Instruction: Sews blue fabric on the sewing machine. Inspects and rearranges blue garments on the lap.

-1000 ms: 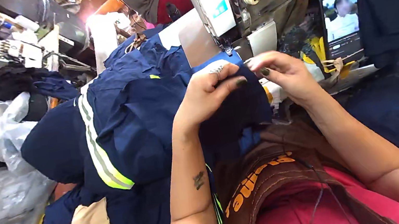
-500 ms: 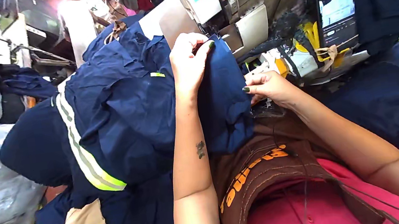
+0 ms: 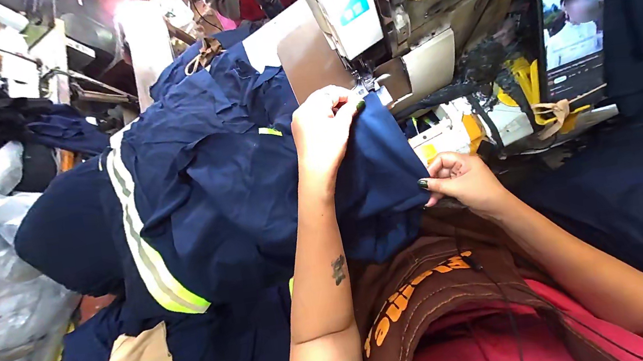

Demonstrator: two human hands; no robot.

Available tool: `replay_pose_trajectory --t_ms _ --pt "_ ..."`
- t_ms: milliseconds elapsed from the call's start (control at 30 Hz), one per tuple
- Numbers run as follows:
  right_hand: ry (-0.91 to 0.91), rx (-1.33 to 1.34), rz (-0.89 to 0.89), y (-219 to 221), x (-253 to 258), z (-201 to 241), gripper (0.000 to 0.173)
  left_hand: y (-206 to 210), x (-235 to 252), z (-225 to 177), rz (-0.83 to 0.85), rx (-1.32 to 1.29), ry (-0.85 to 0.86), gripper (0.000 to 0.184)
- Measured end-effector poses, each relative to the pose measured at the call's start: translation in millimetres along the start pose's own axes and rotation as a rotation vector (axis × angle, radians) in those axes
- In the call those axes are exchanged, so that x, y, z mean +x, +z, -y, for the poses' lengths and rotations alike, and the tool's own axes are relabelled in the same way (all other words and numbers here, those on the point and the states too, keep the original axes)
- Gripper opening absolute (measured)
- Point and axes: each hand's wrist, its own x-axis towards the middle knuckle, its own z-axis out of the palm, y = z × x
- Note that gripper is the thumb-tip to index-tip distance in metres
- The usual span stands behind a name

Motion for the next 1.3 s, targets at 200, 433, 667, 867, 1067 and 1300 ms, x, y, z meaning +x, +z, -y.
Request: replay_pose_trajectory --t_ms 200,433,667,867,1067,1300 --pt "-0.021 0.035 0.025 3 -2 -2 0.026 28 -28 -14 -0.243 0.41 0.272 0.018" --pt "-0.079 0.067 0.113 4 -8 6 0.041 76 -58 -30 -0.315 0.696 0.103 0.038" --pt "-0.24 0.071 0.084 12 16 17 0.059 46 -33 -20 -0.116 0.392 0.024 0.035" --pt "-0.422 -0.139 0.025 20 65 47 0.042 15 39 8 0.082 0.286 -0.073 0.033" --pt "-0.478 -0.147 -0.016 27 85 48 0.028 13 101 37 0.035 0.443 -0.102 0.037" --pt "-0.44 -0.335 -0.045 30 79 52 0.025 -4 114 72 -0.177 0.536 -0.372 0.036"
